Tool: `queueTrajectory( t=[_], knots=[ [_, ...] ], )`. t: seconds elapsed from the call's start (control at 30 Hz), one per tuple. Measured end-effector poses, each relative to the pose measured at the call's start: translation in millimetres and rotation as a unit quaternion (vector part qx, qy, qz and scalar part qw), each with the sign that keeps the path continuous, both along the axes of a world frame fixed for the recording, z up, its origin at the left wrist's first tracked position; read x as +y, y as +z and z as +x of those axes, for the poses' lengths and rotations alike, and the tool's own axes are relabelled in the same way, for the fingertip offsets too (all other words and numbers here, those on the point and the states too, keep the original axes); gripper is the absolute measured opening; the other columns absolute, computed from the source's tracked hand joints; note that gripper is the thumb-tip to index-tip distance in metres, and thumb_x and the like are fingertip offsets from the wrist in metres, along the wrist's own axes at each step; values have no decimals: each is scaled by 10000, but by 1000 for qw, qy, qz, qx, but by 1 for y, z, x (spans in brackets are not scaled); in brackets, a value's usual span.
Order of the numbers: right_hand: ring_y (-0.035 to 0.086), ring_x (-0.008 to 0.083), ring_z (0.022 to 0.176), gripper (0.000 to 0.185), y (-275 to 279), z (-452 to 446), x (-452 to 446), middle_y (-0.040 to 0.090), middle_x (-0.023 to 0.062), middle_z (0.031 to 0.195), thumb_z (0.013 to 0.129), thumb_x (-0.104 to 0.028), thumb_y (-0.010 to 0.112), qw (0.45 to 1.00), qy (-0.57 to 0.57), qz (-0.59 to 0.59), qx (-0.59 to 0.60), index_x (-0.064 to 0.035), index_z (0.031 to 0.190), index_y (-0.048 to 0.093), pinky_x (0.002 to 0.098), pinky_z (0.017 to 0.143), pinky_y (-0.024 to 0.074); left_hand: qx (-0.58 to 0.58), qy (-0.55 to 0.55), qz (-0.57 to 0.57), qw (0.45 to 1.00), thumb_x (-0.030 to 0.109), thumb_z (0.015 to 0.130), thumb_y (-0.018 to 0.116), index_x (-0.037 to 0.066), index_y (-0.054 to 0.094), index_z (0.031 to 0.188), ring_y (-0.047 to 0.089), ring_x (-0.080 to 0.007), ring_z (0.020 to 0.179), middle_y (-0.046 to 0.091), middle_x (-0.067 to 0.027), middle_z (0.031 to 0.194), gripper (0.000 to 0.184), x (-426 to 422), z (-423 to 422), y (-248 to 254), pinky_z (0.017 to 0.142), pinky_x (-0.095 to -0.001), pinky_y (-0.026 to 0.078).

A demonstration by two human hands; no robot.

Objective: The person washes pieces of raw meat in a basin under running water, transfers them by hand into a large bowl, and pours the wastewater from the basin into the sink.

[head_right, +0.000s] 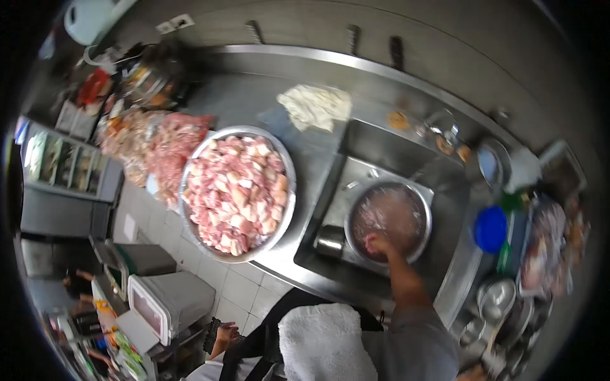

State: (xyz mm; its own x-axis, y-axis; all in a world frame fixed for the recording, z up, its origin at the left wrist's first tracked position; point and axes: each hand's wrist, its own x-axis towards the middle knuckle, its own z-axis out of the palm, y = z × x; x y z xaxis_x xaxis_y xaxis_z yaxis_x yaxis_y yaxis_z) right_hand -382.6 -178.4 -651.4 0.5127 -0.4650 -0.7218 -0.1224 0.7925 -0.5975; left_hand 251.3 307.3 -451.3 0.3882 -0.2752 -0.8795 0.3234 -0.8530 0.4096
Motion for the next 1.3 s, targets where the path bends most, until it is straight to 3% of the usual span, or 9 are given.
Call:
queueTrajectory(
  t=[0.3,0.53,0.6,0.83,0.9,1.0,1.07,1.1,1.3],
  knots=[
    [723,291,823,313,26,-50,17,740,151,862,894,-133,601,823,26,-298,483,-53,1179,701,415,787,577,-54,-64,19,996,49,846,694,32,585,1298,697,-193,763,725,-97,965,466,-52,43,-15,550,-309,531],
    [685,381,1101,551,-24,38,-77,711,212,1176,849,-198,681,840,-63,-314,437,-106,1385,600,454,996,521,-22,-74,-84,994,-32,904,626,-17,604,998,490,-112,507,502,-9,637,97,-10,46,23,430,-297,398],
    [625,413,1205,671,-61,61,-98,612,236,1368,829,-188,686,739,-32,-436,513,-93,1470,509,438,1087,470,114,102,-95,984,-27,903,634,-3,608,1028,501,-119,505,529,-16,641,130,5,39,29,424,-303,397],
    [701,336,962,527,-98,83,-99,680,185,1211,878,-175,652,906,46,-200,370,-74,1380,528,425,865,560,-33,-132,15,991,92,951,665,65,567,1300,676,-256,919,653,-96,1057,363,33,-6,57,758,-438,601],
    [699,243,773,380,-1,82,-85,715,132,1035,914,-109,667,873,193,-292,340,-80,1282,578,384,654,556,-93,-332,-93,934,64,916,674,55,664,1043,647,-210,768,635,-30,812,127,18,-2,44,652,-386,534],
    [679,179,732,237,-27,69,-45,708,100,932,952,-30,653,973,-95,-168,129,-64,1185,624,318,567,522,77,120,26,989,-19,888,658,9,621,1107,554,-137,529,610,-54,685,224,1,-14,31,435,-311,426],
    [650,147,705,132,16,60,-37,699,75,876,983,-29,648,948,-206,-188,151,-35,1115,642,281,567,509,-28,-322,-286,902,6,870,688,25,622,1210,636,-169,600,698,-107,793,346,-17,11,-2,463,-324,470],
    [650,147,705,132,55,63,-38,699,75,876,983,-29,648,947,-201,-198,153,-35,1115,642,281,567,509,17,15,17,1000,31,861,700,25,616,1264,684,-190,669,734,-122,879,412,-20,11,-8,503,-327,510],
    [674,119,824,258,328,161,-62,717,68,996,989,-163,701,946,-72,-316,-15,-21,1194,636,248,689,554,-24,-85,-47,995,16,839,689,16,617,1258,689,-180,688,742,-97,908,425,-92,45,-58,538,-327,531]
  ],
)
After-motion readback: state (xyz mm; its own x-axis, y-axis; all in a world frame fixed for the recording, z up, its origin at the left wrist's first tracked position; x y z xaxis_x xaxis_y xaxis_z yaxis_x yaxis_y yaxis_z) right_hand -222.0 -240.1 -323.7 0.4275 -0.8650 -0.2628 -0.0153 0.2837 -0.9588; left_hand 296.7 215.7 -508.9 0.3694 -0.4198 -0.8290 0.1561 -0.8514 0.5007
